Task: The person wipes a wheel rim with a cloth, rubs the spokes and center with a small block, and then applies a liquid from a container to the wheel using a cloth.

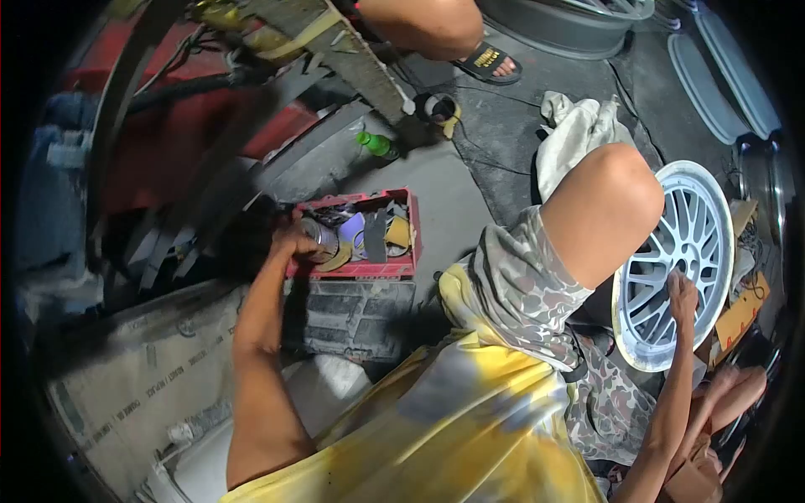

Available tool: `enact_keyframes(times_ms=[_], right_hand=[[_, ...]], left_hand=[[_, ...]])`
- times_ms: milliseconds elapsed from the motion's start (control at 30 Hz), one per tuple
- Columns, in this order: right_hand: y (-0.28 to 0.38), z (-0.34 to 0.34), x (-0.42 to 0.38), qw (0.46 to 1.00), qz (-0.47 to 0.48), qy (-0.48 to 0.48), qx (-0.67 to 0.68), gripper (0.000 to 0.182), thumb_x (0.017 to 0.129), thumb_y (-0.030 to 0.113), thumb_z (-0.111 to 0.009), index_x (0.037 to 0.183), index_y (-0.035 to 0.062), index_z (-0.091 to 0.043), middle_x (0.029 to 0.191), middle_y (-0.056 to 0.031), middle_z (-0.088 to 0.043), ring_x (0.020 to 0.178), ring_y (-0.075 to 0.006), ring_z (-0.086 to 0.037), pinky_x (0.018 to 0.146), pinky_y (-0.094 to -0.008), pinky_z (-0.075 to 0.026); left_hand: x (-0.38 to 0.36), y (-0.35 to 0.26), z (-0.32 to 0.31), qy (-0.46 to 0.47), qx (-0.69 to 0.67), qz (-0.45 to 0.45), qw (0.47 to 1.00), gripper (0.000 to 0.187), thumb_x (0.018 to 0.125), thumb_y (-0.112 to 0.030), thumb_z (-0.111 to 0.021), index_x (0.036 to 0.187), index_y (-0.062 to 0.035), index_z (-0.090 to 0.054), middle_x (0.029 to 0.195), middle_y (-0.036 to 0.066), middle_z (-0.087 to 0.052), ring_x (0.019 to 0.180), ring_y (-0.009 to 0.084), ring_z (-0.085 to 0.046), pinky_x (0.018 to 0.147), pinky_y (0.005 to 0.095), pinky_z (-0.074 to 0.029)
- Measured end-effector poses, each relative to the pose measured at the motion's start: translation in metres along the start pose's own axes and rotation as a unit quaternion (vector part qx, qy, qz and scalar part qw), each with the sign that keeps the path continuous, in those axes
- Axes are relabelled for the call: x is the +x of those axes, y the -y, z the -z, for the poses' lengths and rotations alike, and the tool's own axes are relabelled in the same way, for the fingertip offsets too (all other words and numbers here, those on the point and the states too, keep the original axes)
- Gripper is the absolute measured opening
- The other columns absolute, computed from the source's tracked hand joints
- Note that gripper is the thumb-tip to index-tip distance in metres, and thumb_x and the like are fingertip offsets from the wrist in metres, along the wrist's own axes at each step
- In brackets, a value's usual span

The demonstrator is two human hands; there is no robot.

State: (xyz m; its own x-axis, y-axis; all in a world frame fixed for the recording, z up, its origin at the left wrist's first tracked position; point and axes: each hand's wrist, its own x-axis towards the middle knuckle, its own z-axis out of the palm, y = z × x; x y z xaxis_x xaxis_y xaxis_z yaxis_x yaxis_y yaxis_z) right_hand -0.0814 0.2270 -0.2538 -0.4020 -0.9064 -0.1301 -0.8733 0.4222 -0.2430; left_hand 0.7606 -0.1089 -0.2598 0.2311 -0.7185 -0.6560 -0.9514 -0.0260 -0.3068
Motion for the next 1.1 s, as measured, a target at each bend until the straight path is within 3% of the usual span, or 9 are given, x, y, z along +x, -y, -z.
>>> enact_keyframes(times_ms=[200, 467, 633, 700, 767, 867, 967, 1067, 1100], right_hand=[[-0.02, 0.01, 0.047, 0.95, -0.159, -0.055, 0.265, 0.05, 0.104, 0.04, -0.055, 0.128, -0.0031, -0.064, 0.11, -0.0111, -0.068, 0.098, -0.0164, -0.061, 0.088, -0.0323, -0.048], [0.154, 0.169, 0.09, 0.934, 0.066, -0.085, 0.34, 0.017, 0.106, 0.021, -0.046, 0.1, 0.012, -0.06, 0.065, 0.0068, -0.046, 0.051, 0.0005, -0.035, 0.045, -0.0178, -0.027], [0.254, 0.23, 0.082, 0.944, 0.22, -0.238, 0.055, 0.055, 0.095, 0.023, -0.072, 0.143, 0.0045, -0.055, 0.143, -0.0123, -0.057, 0.123, -0.0202, -0.056, 0.109, -0.0374, -0.042], [0.218, 0.238, 0.081, 0.953, 0.198, -0.227, 0.027, 0.059, 0.093, 0.028, -0.073, 0.144, 0.0067, -0.053, 0.144, -0.0125, -0.054, 0.12, -0.0214, -0.059, 0.103, -0.0396, -0.045], [0.146, 0.251, 0.073, 0.97, 0.128, -0.204, 0.026, 0.064, 0.091, 0.034, -0.074, 0.145, 0.0089, -0.051, 0.145, -0.0126, -0.052, 0.116, -0.0226, -0.062, 0.098, -0.0417, -0.049], [-0.015, 0.265, 0.047, 0.983, -0.005, -0.179, 0.034, 0.071, 0.088, 0.041, -0.076, 0.147, 0.0122, -0.049, 0.147, -0.0128, -0.048, 0.11, -0.0244, -0.066, 0.089, -0.045, -0.055], [-0.218, 0.256, 0.002, 0.978, -0.102, -0.16, 0.089, 0.078, 0.085, 0.049, -0.077, 0.148, 0.0155, -0.047, 0.149, -0.013, -0.044, 0.104, -0.0261, -0.07, 0.081, -0.0482, -0.06], [-0.068, 0.238, -0.074, 0.946, -0.127, -0.258, 0.147, 0.068, 0.085, 0.029, -0.081, 0.141, 0.0021, -0.054, 0.131, -0.0135, -0.06, 0.11, -0.024, -0.063, 0.097, -0.0388, -0.049], [-0.039, 0.232, -0.091, 0.937, -0.139, -0.275, 0.167, 0.064, 0.085, 0.022, -0.083, 0.138, -0.0023, -0.057, 0.125, -0.0136, -0.065, 0.113, -0.0233, -0.061, 0.103, -0.0356, -0.045]], left_hand=[[-0.091, -0.091, 0.146, 0.139, 0.083, -0.145, 0.976, 0.124, 0.048, -0.039, -0.093, 0.151, -0.0043, -0.033, 0.146, 0.031, -0.047, 0.128, 0.0455, -0.055, 0.101, 0.0506, -0.051], [-0.227, -0.227, 0.246, -0.411, -0.043, -0.529, 0.741, 0.089, 0.058, -0.027, -0.082, 0.139, -0.0153, -0.048, 0.121, 0.017, -0.053, 0.114, 0.0392, -0.057, 0.092, 0.0489, -0.051], [-0.301, -0.326, 0.308, -0.413, -0.177, -0.681, 0.578, 0.068, 0.077, -0.029, -0.08, 0.13, 0.0002, -0.049, 0.12, 0.022, -0.049, 0.107, 0.0282, -0.05, 0.091, 0.0456, -0.05], [-0.319, -0.393, 0.311, -0.54, -0.26, -0.634, 0.488, 0.07, 0.054, -0.045, -0.09, 0.112, -0.01, -0.072, 0.11, 0.025, -0.067, 0.114, 0.0412, -0.059, 0.099, 0.057, -0.042], [-0.386, -0.381, 0.316, -0.28, -0.291, -0.719, 0.566, 0.064, 0.08, -0.048, -0.078, 0.124, -0.0047, -0.061, 0.11, 0.013, -0.056, 0.1, 0.024, -0.057, 0.081, 0.0369, -0.056], [-0.384, -0.43, 0.29, -0.305, -0.337, -0.749, 0.481, 0.079, 0.08, -0.06, -0.076, 0.131, -0.0042, -0.055, 0.108, 0.012, -0.052, 0.095, 0.021, -0.05, 0.078, 0.0369, -0.049], [-0.371, -0.398, 0.26, -0.254, -0.424, -0.802, 0.334, 0.061, 0.084, -0.027, -0.074, 0.132, 0.0065, -0.057, 0.12, 0.017, -0.059, 0.089, 0.0193, -0.06, 0.072, 0.0301, -0.051], [-0.28, -0.331, 0.257, -0.329, -0.364, -0.773, 0.403, 0.026, 0.072, -0.025, -0.065, 0.072, 0.0001, -0.07, 0.069, 0.022, -0.063, 0.065, 0.0379, -0.065, 0.062, 0.0447, -0.052], [-0.254, -0.289, 0.252, -0.302, -0.325, -0.733, 0.515, 0.019, 0.08, -0.018, -0.065, 0.075, 0.0001, -0.065, 0.064, 0.009, -0.06, 0.058, 0.0132, -0.057, 0.055, 0.0328, -0.045]])
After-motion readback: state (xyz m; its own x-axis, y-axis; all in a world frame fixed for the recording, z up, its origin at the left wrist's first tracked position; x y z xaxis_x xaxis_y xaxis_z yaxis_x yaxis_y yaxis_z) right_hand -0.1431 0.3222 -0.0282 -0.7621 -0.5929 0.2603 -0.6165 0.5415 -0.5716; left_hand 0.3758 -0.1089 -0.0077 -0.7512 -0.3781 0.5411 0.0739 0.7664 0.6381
